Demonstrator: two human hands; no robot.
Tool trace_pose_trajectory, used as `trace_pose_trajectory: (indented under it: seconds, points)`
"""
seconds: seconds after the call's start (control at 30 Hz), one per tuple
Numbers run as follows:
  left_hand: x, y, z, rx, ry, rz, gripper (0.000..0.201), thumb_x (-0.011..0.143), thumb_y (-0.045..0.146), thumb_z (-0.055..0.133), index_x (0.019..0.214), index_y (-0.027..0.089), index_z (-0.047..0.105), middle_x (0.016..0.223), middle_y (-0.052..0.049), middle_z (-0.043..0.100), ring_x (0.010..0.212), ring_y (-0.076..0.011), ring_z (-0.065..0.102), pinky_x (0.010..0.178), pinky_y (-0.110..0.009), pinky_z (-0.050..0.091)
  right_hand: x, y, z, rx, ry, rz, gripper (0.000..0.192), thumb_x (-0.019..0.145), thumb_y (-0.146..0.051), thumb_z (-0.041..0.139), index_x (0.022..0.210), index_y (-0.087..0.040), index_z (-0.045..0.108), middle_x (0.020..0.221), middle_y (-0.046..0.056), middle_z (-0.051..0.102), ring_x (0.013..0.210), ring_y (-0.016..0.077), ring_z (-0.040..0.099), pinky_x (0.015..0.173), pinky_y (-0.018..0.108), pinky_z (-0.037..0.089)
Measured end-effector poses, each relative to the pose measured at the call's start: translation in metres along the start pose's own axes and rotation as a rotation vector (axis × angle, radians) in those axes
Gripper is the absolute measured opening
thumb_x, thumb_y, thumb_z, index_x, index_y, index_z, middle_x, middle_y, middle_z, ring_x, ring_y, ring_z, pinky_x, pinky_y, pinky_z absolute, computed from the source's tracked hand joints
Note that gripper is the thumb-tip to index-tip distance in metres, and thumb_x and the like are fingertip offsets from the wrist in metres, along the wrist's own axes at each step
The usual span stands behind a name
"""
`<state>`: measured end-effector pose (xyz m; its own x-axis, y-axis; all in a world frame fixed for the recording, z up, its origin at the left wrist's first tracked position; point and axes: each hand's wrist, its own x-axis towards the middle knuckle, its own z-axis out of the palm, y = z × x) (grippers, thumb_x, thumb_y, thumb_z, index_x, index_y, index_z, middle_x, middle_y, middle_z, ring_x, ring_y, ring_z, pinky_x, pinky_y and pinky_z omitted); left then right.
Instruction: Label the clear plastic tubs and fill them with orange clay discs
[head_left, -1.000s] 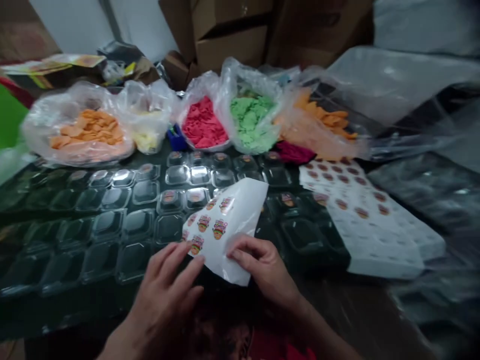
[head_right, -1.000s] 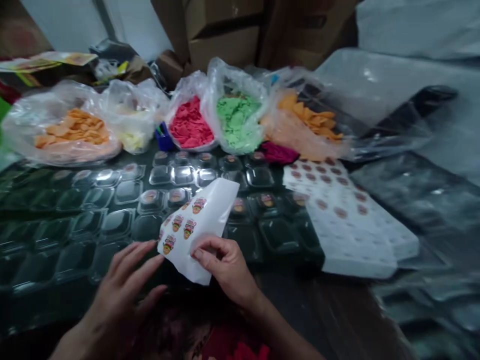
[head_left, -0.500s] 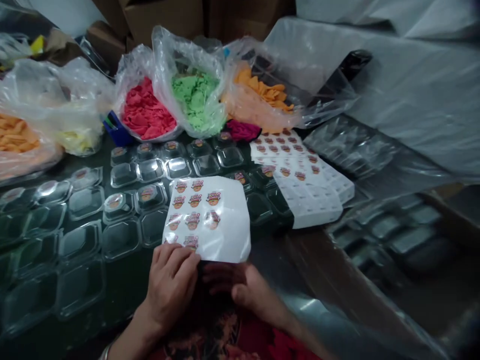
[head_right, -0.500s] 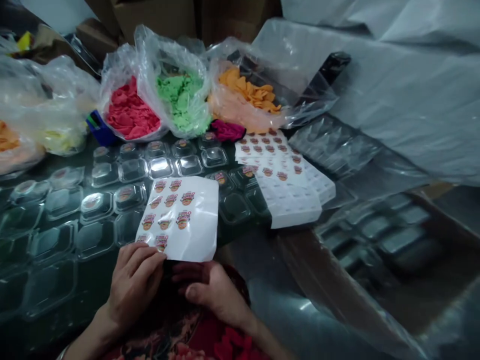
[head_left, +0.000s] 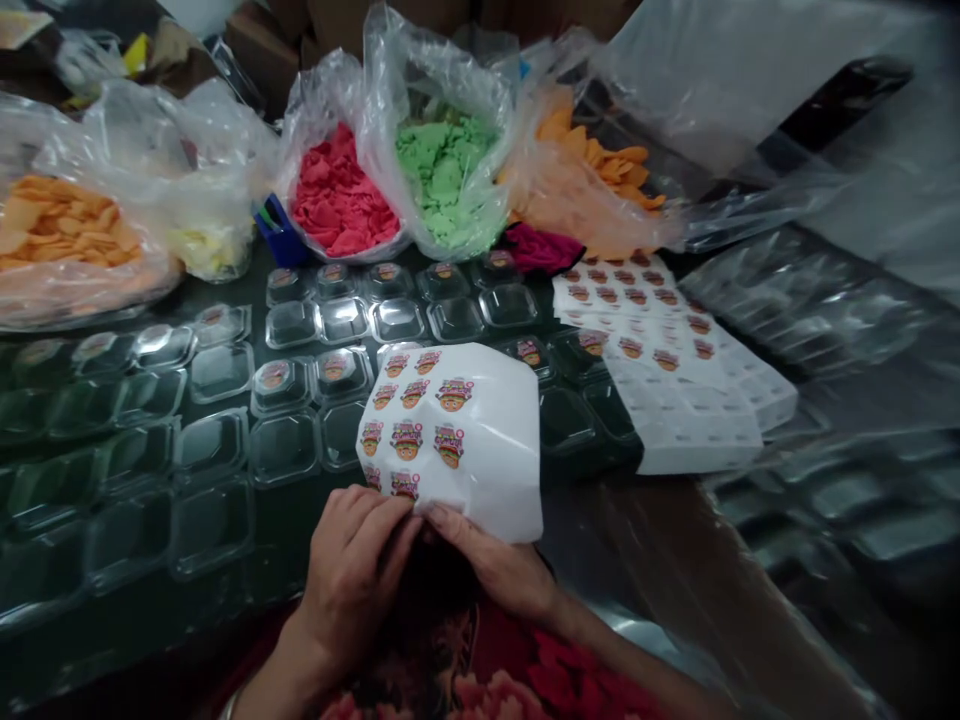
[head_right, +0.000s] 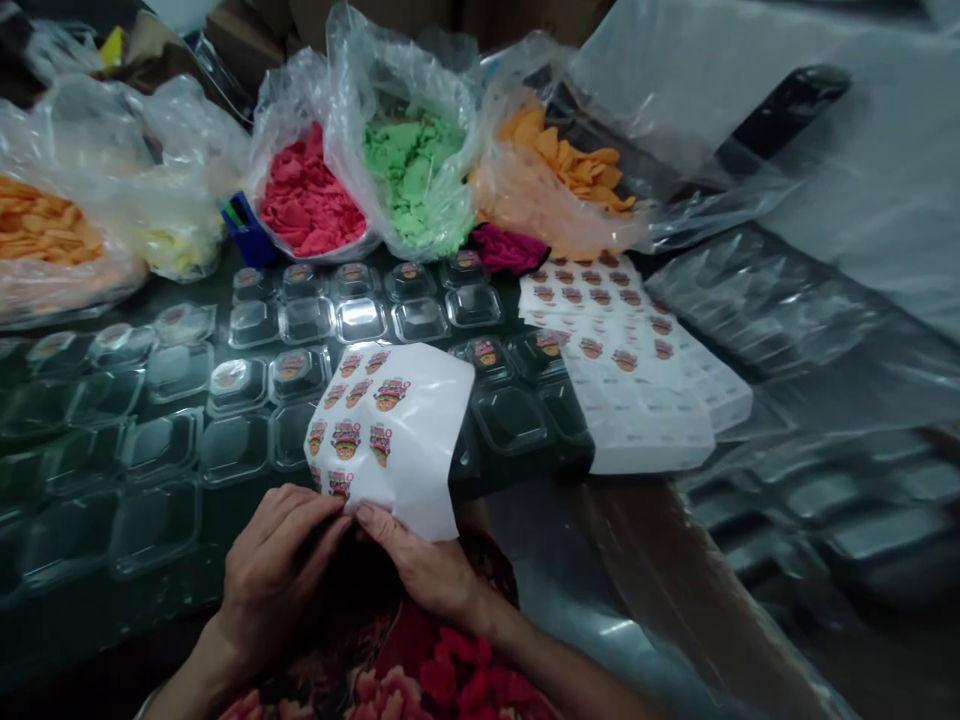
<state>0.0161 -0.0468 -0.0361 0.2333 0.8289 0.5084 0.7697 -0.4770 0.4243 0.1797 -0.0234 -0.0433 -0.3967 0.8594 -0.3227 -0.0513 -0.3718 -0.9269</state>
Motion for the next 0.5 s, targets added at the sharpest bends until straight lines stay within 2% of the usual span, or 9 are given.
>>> trace_pose_trajectory:
  seconds: [0.13,0.23,0.33,0.4,0.5]
  points:
    - [0.005,-0.006,0.002,0.184,0.022,0.02,0.008,0.085,0.011,0.058,0.093,0.014,0.059,0.076,-0.004,0.069,0.07,-0.0183,0.06,0.067,-0.033,0.044,0.009,-0.006,0.01,-0.021,-0.001,-0.066,0.053,0.081,-0.066,0.056,0.108,-0.023,0.069,0.104,0.006,0.069,0.118,0.0246,0.053,0.114,0.043,0.029]
    - [0.008,-0.01,0.003,0.232,-0.002,0.042,0.008,0.085,0.009,0.055,0.09,0.014,0.06,0.073,-0.003,0.068,0.068,-0.0183,0.06,0.067,-0.033,0.044,0.012,-0.007,0.012,-0.008,-0.014,-0.106,0.05,0.081,-0.066,0.056,0.103,-0.024,0.071,0.105,0.006,0.069,0.116,0.0241,0.055,0.112,0.041,0.033]
    - [0.013,-0.012,0.001,0.204,-0.008,0.024,0.009,0.085,0.009,0.053,0.084,0.015,0.06,0.07,-0.002,0.066,0.065,-0.0172,0.059,0.064,-0.032,0.045,0.011,-0.003,0.007,0.009,-0.026,-0.075,0.049,0.081,-0.067,0.056,0.096,-0.024,0.072,0.109,0.005,0.068,0.109,0.0234,0.058,0.105,0.038,0.042]
    - [0.016,-0.014,-0.001,0.123,-0.011,-0.049,0.011,0.084,0.009,0.052,0.083,0.017,0.06,0.07,-0.001,0.065,0.065,-0.0159,0.059,0.063,-0.029,0.046,0.009,0.001,0.002,-0.014,0.011,-0.03,0.05,0.079,-0.069,0.056,0.088,-0.022,0.072,0.104,0.006,0.069,0.102,0.0237,0.061,0.101,0.038,0.045]
    - [0.022,-0.019,-0.006,0.005,0.01,-0.227,0.011,0.084,0.01,0.051,0.084,0.018,0.059,0.071,0.001,0.063,0.064,-0.0126,0.059,0.059,-0.023,0.046,0.007,0.006,-0.007,-0.055,0.052,0.018,0.05,0.08,-0.068,0.056,0.077,-0.021,0.071,0.087,0.005,0.07,0.09,0.0232,0.064,0.096,0.038,0.047]
